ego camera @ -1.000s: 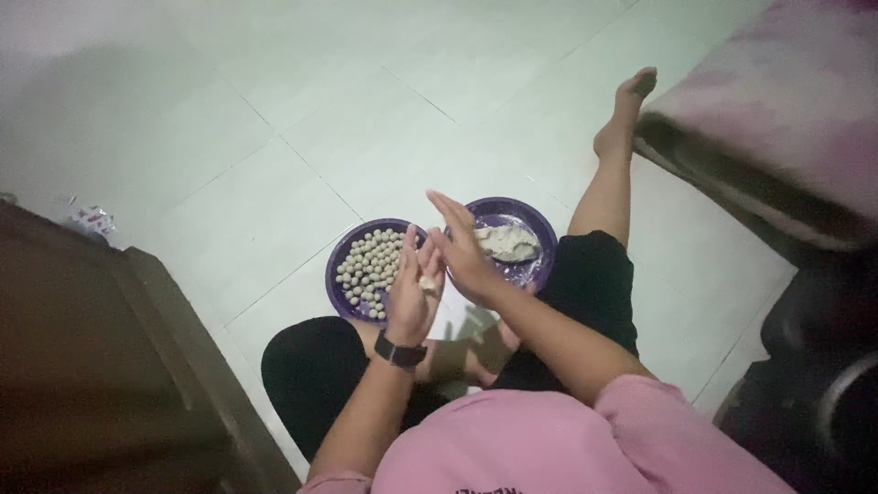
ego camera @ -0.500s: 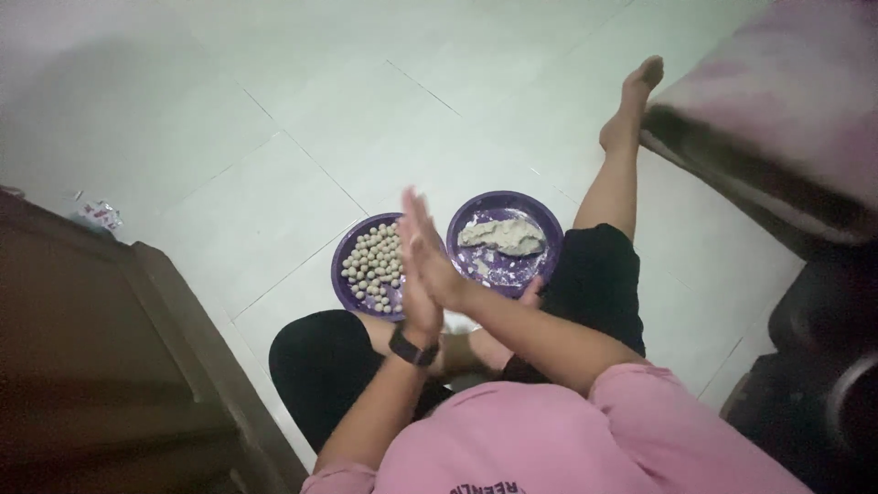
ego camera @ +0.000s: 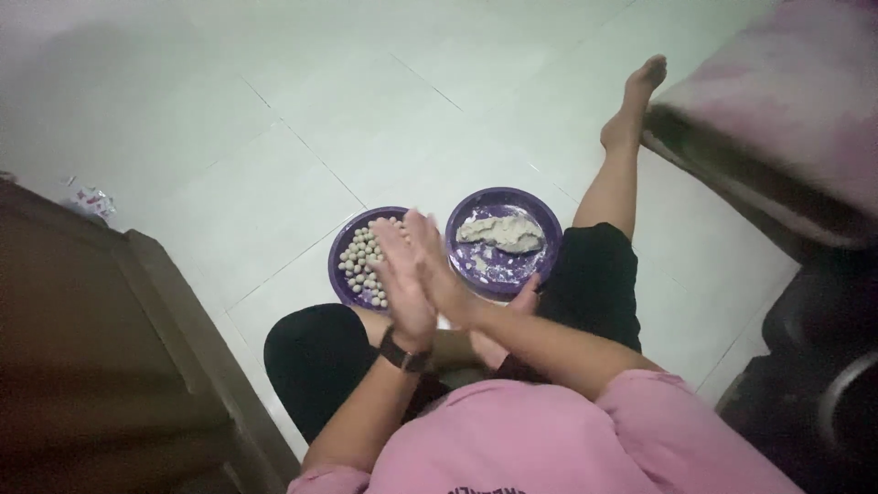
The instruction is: Pinching small pieces of dough and rolling them into spheres between the palms before placing them in a collection bowl.
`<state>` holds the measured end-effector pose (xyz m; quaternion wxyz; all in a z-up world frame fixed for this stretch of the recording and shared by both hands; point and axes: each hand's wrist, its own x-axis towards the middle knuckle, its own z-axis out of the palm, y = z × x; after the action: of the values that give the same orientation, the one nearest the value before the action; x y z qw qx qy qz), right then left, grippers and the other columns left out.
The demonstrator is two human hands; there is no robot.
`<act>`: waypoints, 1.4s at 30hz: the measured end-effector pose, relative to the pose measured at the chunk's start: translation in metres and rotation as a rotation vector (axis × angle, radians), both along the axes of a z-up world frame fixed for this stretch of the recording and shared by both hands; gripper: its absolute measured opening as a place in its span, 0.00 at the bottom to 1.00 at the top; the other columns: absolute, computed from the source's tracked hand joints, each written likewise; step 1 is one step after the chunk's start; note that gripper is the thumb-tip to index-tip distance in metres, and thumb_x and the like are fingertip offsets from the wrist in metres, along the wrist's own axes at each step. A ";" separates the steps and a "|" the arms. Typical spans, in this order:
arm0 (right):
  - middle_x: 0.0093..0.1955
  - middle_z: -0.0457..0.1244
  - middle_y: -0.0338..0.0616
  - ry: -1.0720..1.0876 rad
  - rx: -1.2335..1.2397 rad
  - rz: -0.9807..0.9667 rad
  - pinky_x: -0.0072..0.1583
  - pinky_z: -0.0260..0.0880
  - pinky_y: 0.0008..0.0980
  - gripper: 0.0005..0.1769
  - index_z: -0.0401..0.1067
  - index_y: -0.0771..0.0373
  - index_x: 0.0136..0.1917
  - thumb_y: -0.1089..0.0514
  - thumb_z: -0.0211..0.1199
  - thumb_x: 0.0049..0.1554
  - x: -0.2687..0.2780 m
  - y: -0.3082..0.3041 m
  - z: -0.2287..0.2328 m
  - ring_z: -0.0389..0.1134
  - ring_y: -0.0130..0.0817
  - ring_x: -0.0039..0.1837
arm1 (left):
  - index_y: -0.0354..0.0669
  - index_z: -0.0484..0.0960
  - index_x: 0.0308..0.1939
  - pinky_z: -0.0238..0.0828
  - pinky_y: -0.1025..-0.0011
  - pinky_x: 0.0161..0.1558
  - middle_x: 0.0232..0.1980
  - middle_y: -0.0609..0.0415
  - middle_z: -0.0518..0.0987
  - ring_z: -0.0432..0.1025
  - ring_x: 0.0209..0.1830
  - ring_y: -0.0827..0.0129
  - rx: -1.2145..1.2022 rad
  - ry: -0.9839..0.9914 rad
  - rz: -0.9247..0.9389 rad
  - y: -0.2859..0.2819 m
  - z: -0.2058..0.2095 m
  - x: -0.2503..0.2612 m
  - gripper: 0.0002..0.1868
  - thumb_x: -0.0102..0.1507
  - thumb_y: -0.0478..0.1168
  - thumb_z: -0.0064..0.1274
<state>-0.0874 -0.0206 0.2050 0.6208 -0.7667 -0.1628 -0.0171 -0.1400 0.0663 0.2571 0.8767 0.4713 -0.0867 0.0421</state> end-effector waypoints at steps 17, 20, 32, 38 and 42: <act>0.88 0.28 0.51 -0.405 0.010 0.170 0.85 0.13 0.54 0.43 0.34 0.60 0.84 0.30 0.18 0.70 -0.059 0.012 0.041 0.21 0.48 0.89 | 0.54 0.22 0.81 0.17 0.45 0.78 0.84 0.52 0.22 0.23 0.84 0.52 -0.135 -0.172 -0.075 0.004 -0.051 0.017 0.39 0.72 0.65 0.10; 0.86 0.19 0.53 -0.194 0.244 0.081 0.77 0.11 0.56 0.46 0.24 0.56 0.84 0.30 0.32 0.66 -0.021 0.002 -0.011 0.15 0.53 0.84 | 0.51 0.23 0.81 0.18 0.48 0.79 0.84 0.50 0.23 0.23 0.84 0.53 -0.069 -0.146 -0.053 -0.014 -0.049 0.005 0.39 0.72 0.64 0.09; 0.87 0.17 0.50 -0.199 0.187 0.002 0.76 0.04 0.61 0.54 0.22 0.58 0.85 0.20 0.16 0.62 -0.015 -0.015 0.025 0.08 0.61 0.82 | 0.52 0.24 0.81 0.09 0.55 0.78 0.84 0.49 0.23 0.19 0.83 0.55 -0.015 -0.193 0.112 -0.042 -0.052 -0.006 0.43 0.71 0.68 0.16; 0.87 0.17 0.49 -0.248 0.211 0.012 0.77 0.05 0.62 0.54 0.22 0.57 0.85 0.19 0.15 0.61 -0.046 -0.010 0.001 0.10 0.59 0.83 | 0.49 0.26 0.82 0.00 0.52 0.77 0.84 0.51 0.20 0.16 0.84 0.51 0.587 -0.279 0.405 -0.024 -0.037 0.018 0.47 0.70 0.72 0.16; 0.87 0.18 0.48 -0.267 0.223 0.018 0.77 0.06 0.62 0.54 0.22 0.56 0.85 0.19 0.15 0.61 -0.008 -0.022 0.003 0.11 0.58 0.83 | 0.42 0.24 0.80 0.09 0.57 0.78 0.84 0.42 0.25 0.20 0.84 0.53 0.107 -0.272 0.142 -0.032 -0.057 0.007 0.43 0.72 0.66 0.10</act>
<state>-0.0954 -0.0426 0.2085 0.6749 -0.6825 -0.2480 -0.1311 -0.1330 0.0340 0.2001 0.8253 0.5123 -0.1731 0.1625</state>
